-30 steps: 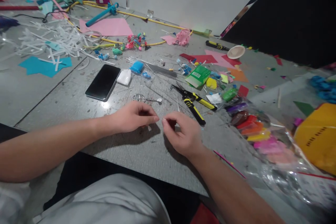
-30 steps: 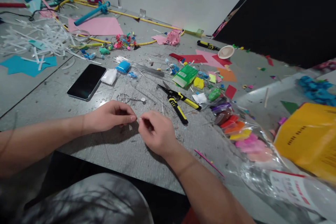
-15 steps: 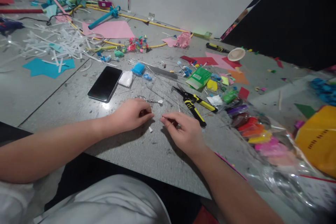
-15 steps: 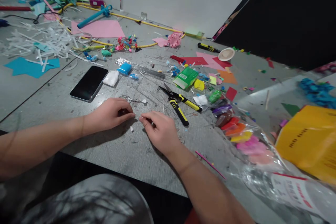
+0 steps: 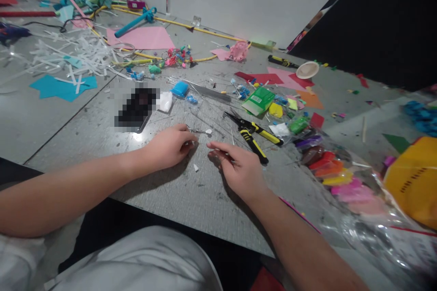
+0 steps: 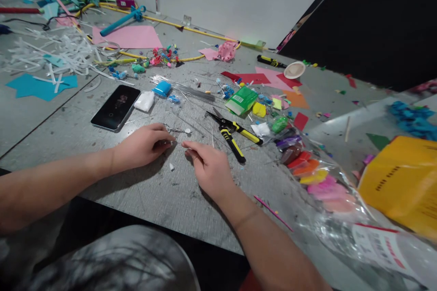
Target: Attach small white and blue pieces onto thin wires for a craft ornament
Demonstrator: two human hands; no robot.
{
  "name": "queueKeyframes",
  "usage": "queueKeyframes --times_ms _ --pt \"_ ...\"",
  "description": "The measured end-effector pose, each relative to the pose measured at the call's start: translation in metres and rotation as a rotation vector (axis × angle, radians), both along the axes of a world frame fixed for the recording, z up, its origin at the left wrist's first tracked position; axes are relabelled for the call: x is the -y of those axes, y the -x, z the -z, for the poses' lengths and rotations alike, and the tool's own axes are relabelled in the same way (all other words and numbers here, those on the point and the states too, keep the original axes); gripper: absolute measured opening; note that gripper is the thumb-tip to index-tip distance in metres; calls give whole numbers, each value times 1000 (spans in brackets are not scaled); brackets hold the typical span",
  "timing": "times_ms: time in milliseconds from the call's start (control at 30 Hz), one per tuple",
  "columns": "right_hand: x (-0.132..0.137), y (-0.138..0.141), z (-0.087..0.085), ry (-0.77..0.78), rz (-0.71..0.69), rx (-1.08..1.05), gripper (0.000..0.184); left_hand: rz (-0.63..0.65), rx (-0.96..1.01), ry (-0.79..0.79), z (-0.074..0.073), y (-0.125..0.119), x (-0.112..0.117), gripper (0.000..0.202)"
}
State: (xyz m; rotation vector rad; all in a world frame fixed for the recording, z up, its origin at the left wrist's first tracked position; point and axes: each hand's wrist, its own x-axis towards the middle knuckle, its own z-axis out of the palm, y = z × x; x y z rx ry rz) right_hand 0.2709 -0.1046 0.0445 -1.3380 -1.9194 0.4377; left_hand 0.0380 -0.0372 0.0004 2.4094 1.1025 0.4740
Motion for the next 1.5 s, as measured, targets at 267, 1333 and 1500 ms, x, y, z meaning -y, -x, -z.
queueKeyframes --times_ms 267,1333,1500 --pt "3 -2 -6 -71 -10 60 18 -69 146 145 -13 -1 0 16" --pt "12 10 -15 -174 -156 56 14 79 434 840 -35 -10 14 12" --pt "12 10 -15 -181 -153 43 11 114 435 844 -35 -6 13 17"
